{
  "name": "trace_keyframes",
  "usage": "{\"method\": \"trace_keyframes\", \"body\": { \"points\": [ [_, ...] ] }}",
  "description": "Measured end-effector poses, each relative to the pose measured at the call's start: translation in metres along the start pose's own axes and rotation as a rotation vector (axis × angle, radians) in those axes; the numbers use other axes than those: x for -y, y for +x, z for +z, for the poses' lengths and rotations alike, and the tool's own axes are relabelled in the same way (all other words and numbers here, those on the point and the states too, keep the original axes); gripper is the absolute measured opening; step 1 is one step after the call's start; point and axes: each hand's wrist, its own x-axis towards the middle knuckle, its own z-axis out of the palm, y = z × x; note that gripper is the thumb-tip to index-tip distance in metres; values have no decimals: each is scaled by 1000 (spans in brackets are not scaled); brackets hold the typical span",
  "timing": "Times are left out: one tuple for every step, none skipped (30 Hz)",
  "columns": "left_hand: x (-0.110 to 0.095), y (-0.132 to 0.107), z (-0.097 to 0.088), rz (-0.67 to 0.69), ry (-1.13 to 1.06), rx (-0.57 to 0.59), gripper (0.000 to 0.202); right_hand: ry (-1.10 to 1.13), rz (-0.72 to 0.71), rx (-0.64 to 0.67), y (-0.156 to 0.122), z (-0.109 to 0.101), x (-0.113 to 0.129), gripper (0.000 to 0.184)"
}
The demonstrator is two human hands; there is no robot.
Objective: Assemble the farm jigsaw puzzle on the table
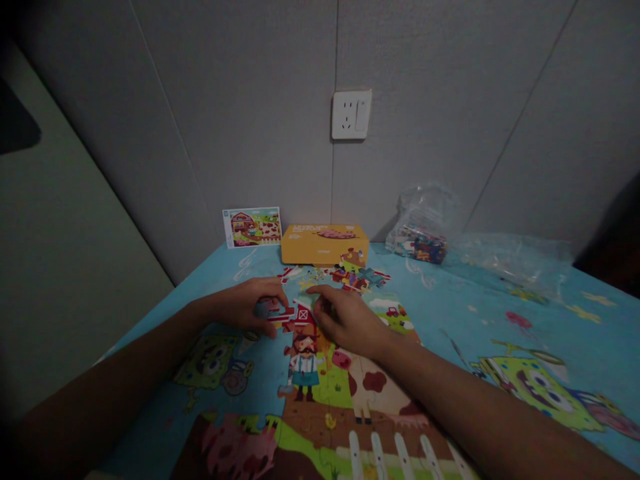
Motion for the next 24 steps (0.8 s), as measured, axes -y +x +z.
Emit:
{"method": "trace_keyframes", "body": {
  "points": [
    [-1, 0, 1, 25, -3, 14, 50, -5, 4, 0, 0, 0, 0, 36],
    [-1, 0, 2, 41, -7, 22, 48, -7, 5, 0, 0, 0, 0, 35],
    [-2, 0, 3, 46, -7, 24, 47, -6, 1, 2, 0, 0, 0, 35],
    [-3, 1, 3, 45, -5, 25, 47, -4, -4, 5, 0, -1, 0, 35],
    [-4, 1, 4, 41, -3, 25, 47, -2, -10, 8, 0, -1, 0, 35],
    [-5, 1, 4, 35, -3, 24, 47, -2, -15, 10, 0, -1, 1, 35],
    [-5, 2, 5, 29, -6, 21, 47, -2, -18, 12, 0, -2, 1, 34],
    [-5, 2, 5, 24, -11, 18, 47, -4, -21, 12, 0, -2, 1, 34],
    [-6, 2, 6, 20, -14, 16, 45, -7, -24, 10, 1, -2, 1, 34],
    [-6, 3, 6, 17, -16, 15, 43, -10, -28, 8, 1, -2, 1, 34],
    [-6, 3, 7, 15, -15, 13, 41, -13, -32, 7, 1, -2, 1, 34],
    [-7, 3, 7, 15, -13, 13, 39, -17, -36, 7, 1, -2, 0, 34],
    [-7, 4, 7, 17, -12, 12, 38, -22, -40, 8, 1, -2, 0, 34],
    [-8, 4, 7, 17, -12, 11, 38, -30, -44, 10, 1, -1, 0, 34],
    [-8, 4, 7, 16, -14, 10, 39, -38, -46, 10, 1, -1, 0, 34],
    [-9, 4, 7, 15, -11, 10, 39, -46, -46, 11, 1, -2, 0, 33],
    [-9, 5, 7, 12, -7, 11, 39, -51, -45, 11, 1, -2, 0, 32],
    [-9, 5, 7, 9, -3, 16, 38, -54, -43, 12, 1, -2, 0, 32],
    [-9, 5, 7, 5, 2, 20, 38, -55, -42, 14, 0, -2, 1, 31],
    [-9, 4, 7, 1, 5, 23, 37, -54, -44, 19, 0, -3, 2, 31],
    [-9, 4, 7, 0, 3, 25, 37, -53, -49, 26, 0, -3, 2, 29],
    [-8, 4, 7, 1, 1, 23, 37, -55, -55, 33, 1, -3, 3, 27],
    [-8, 4, 7, 9, -2, 19, 37, -61, -61, 38, 1, -4, 3, 25],
    [-8, 4, 7, 21, -6, 13, 38, -70, -65, 43, 1, -5, 4, 23]
  ]
}}
